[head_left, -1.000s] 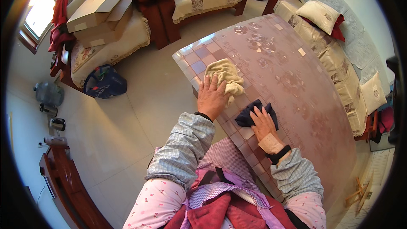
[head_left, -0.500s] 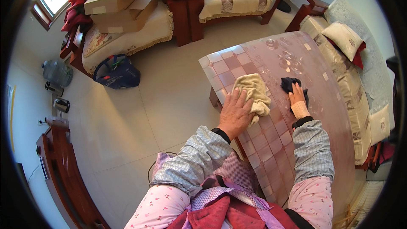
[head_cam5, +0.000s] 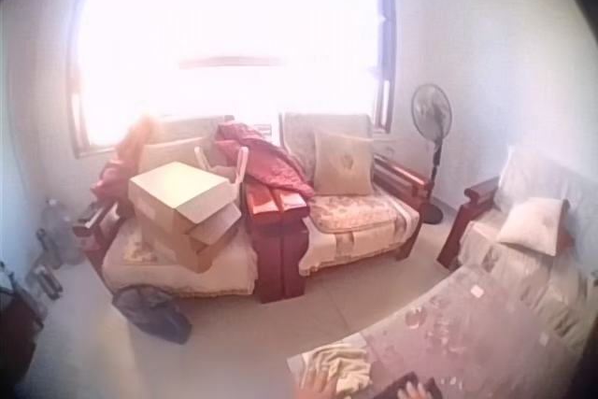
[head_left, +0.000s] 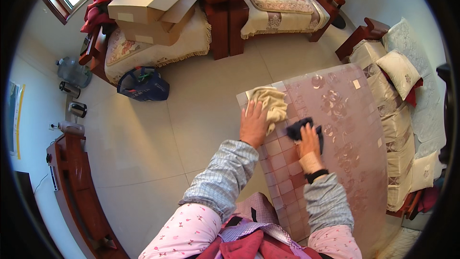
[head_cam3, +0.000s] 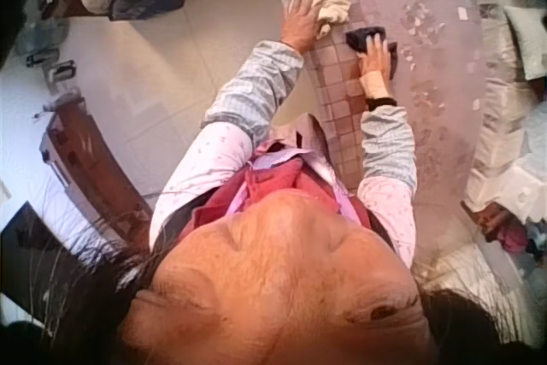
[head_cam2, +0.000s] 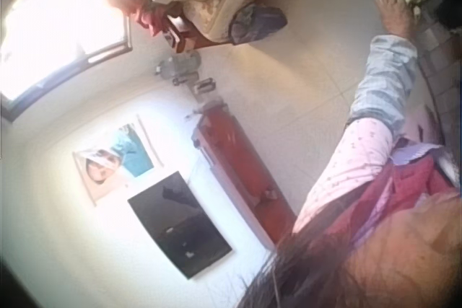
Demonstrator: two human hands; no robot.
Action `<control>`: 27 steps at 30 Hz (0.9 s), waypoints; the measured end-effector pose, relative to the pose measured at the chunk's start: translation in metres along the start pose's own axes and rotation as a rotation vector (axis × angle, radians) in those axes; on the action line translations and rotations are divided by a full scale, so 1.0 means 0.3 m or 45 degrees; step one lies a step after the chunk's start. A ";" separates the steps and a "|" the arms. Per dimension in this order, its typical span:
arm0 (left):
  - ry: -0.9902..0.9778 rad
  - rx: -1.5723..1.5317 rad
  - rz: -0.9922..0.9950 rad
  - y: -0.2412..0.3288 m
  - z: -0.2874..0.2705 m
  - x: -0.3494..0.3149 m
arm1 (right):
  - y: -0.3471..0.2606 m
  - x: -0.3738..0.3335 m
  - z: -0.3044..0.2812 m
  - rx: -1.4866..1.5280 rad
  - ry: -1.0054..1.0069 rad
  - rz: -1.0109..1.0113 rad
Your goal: The person wipes a glass-topped table with two cloths, then cleans the wooden armrests of a sofa and the window frame. The person uses a light-colored and a dark-colored cloth to wipe the surfaces.
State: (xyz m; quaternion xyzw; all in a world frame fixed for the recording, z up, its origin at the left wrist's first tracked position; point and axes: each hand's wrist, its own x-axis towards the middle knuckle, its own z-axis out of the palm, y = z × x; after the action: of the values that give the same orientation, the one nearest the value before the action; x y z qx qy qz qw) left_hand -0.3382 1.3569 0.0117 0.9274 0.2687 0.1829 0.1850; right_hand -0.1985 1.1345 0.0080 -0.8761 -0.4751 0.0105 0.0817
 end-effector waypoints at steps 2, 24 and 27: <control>-0.097 -0.084 0.065 -0.014 -0.032 -0.090 | -0.080 -0.108 -0.028 0.144 -0.012 -0.048; -0.524 -0.272 -1.739 -0.630 -1.494 -1.603 | -0.833 -0.048 -0.887 1.250 -0.780 0.466; -0.417 -0.230 -1.723 -0.676 -1.524 -1.594 | -0.887 0.038 -0.954 1.300 -0.625 0.437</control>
State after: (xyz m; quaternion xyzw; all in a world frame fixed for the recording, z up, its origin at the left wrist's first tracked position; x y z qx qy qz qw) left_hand -1.0033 1.3578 0.2027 0.5531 0.7393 -0.0931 0.3726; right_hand -0.3857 1.2483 0.3318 -0.7622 -0.2662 0.4532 0.3779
